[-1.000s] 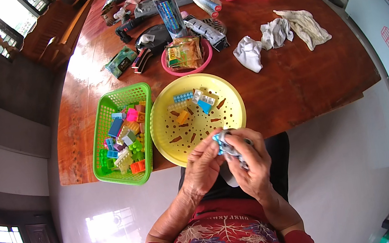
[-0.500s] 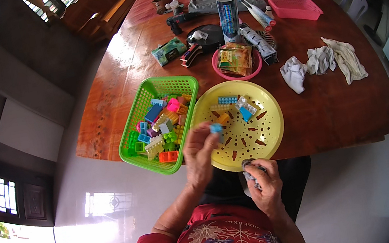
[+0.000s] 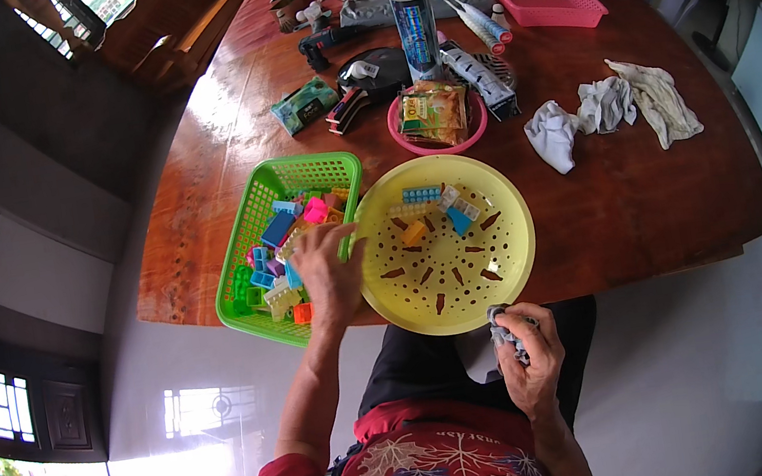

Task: The person sits at a wooden table and wipes small plastic building blocks with a grey cloth. They pick up blocks from a yellow colander, wipe them individually, and place them into a green basket. The person also wipes the inside of the yellow colander with the cloth.

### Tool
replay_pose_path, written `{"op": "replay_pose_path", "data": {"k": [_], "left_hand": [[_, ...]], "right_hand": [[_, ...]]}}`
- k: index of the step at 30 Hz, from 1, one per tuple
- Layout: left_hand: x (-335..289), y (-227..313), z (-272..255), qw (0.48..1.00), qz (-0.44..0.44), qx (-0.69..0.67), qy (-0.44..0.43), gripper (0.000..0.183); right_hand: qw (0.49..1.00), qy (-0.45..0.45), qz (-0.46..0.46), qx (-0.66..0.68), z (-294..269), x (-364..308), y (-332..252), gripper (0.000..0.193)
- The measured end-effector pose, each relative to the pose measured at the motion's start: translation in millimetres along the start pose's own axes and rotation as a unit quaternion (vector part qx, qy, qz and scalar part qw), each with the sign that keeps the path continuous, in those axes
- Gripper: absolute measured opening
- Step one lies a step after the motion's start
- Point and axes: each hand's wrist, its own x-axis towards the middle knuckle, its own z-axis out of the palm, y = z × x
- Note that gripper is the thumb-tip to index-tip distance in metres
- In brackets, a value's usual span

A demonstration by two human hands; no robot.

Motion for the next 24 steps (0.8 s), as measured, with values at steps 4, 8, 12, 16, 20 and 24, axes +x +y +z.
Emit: {"op": "replay_pose_path", "data": {"k": [4,8,12,16,20,24], "left_hand": [[11,25,34,0.985,0.038,-0.023,-0.168,0.026],[16,37,69,0.963,0.032,0.032,-0.266,0.025],[14,33,83,0.971,-0.022,-0.004,-0.236,0.028],[9,34,75,0.951,-0.098,-0.181,-0.232,0.026],[0,67,38,0.64,-0.338,-0.626,-0.29,0.028],[-33,89,24,0.428,-0.368,-0.776,-0.282,0.028]], "right_hand": [[1.0,0.008,-0.016,0.006,-1,4,-2,0.029],[1.0,0.006,-0.006,0.018,-4,4,-4,0.034],[1.0,0.014,0.0,0.02,-8,3,-4,0.033],[0.999,0.016,0.004,0.03,-9,3,0,0.034],[0.998,0.046,0.026,0.042,-5,7,-1,0.035],[0.997,0.064,-0.05,0.0,6,23,-6,0.034]]}}
